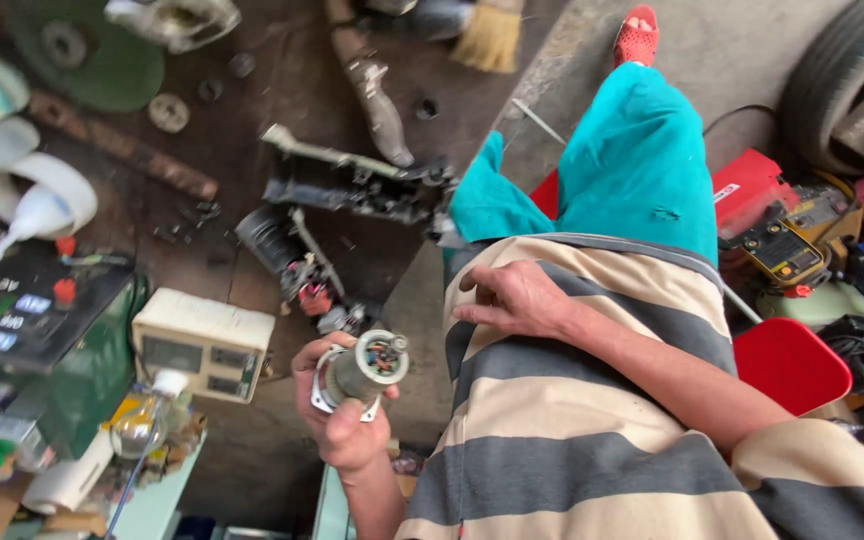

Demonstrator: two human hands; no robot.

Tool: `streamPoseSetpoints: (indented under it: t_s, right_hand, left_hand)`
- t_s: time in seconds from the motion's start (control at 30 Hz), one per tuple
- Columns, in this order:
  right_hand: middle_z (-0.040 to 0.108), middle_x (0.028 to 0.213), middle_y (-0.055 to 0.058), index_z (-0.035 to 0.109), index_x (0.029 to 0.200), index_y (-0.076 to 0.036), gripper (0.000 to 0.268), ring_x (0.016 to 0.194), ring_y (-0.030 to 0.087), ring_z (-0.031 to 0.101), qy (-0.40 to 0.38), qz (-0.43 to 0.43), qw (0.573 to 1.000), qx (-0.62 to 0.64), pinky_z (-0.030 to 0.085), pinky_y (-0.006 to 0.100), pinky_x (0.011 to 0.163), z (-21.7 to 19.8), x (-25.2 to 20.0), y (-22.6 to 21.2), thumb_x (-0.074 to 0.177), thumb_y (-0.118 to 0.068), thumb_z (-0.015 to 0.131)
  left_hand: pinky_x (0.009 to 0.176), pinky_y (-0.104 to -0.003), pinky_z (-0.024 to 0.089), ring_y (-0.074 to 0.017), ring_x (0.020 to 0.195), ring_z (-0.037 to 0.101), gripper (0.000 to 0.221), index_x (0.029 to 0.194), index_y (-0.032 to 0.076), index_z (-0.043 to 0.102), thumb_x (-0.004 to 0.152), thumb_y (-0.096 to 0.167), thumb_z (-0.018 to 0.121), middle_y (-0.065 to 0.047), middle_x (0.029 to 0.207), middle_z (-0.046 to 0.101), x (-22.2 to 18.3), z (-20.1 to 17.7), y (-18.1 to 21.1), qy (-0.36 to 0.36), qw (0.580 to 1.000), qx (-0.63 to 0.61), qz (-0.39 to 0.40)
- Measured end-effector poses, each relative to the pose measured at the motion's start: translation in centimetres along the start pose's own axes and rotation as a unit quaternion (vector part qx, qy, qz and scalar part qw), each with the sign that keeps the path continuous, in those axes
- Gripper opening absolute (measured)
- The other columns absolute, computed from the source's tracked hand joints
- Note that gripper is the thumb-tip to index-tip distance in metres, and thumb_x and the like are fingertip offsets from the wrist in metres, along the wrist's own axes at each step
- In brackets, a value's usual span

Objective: Disassembling a handheld power grinder at a workbench using a power screwdriver and prying tools to extract and inspect the internal motor.

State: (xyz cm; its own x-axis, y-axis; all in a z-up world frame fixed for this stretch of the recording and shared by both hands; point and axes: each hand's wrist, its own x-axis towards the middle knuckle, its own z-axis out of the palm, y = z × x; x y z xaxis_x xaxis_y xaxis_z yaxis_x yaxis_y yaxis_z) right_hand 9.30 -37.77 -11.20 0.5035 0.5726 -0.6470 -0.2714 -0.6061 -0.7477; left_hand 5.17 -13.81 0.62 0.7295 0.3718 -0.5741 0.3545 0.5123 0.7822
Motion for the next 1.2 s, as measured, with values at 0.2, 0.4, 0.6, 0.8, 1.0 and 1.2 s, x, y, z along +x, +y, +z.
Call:
streamPoseSetpoints:
  t_s: [0.2,0.4,0.6,0.8,1.0,1.2]
  right_hand:
    - [0.073,0.075,0.003,0.072,0.110,-0.008,0.032,0.063,0.013,0.067,0.224,0.026,0.970,0.097,0.050,0.032,0.060,-7.6,-0.6,6.4,0.097,-0.037,0.070]
    - [0.073,0.079,0.004,0.074,0.105,-0.003,0.023,0.069,0.008,0.063,0.337,0.078,0.886,0.309,0.055,0.025,0.061,-15.7,-0.3,14.8,0.101,-0.024,0.065]
    - [0.075,0.076,0.014,0.073,0.117,-0.002,0.023,0.066,0.017,0.074,0.347,0.094,0.801,0.479,0.061,0.027,0.065,-19.1,4.0,29.3,0.103,-0.019,0.065]
    - [0.076,0.084,0.016,0.073,0.118,-0.001,0.025,0.075,0.017,0.073,0.412,0.137,0.772,0.464,0.061,0.029,0.072,-23.4,8.4,42.0,0.101,-0.018,0.068]
    - [0.074,0.084,0.015,0.078,0.112,-0.009,0.015,0.075,0.023,0.071,0.507,0.060,0.818,0.266,0.057,0.038,0.067,-29.7,18.3,50.8,0.098,-0.014,0.074]
    - [0.070,0.087,0.014,0.078,0.110,-0.009,0.011,0.080,0.023,0.069,0.497,-0.053,0.822,0.273,0.058,0.035,0.069,-33.6,20.2,46.7,0.100,-0.010,0.073]
  left_hand:
    - [0.040,-0.031,0.051,-0.0312,0.062,0.062,0.058,0.121,0.002,0.053,0.072,0.023,0.074,-0.024,0.117,0.059,0.7,10.1,-5.9,-0.083,0.993,-0.028,-0.083]
    - [0.040,-0.033,0.043,-0.0284,0.051,0.052,0.054,0.118,0.004,0.050,0.074,0.023,0.076,-0.022,0.094,0.061,3.6,18.1,-17.6,-0.119,0.971,-0.076,-0.192]
    - [0.043,-0.036,0.058,-0.0352,0.080,0.072,0.054,0.124,0.005,0.049,0.077,0.018,0.074,-0.023,0.099,0.069,11.0,22.6,-33.3,-0.064,0.991,0.014,-0.119]
    - [0.051,-0.036,0.064,-0.0346,0.086,0.074,0.045,0.122,0.008,0.056,0.081,0.014,0.071,-0.020,0.100,0.072,19.9,26.6,-44.2,-0.056,0.988,0.017,-0.144]
    - [0.046,-0.034,0.062,-0.0357,0.079,0.071,0.044,0.120,0.010,0.057,0.078,0.018,0.070,-0.026,0.093,0.069,26.8,24.7,-49.9,-0.092,0.978,0.029,-0.183]
    - [0.040,-0.033,0.058,-0.0323,0.075,0.070,0.062,0.120,0.002,0.048,0.068,0.012,0.081,-0.024,0.110,0.067,26.0,26.0,-46.8,-0.105,0.984,0.115,-0.089]
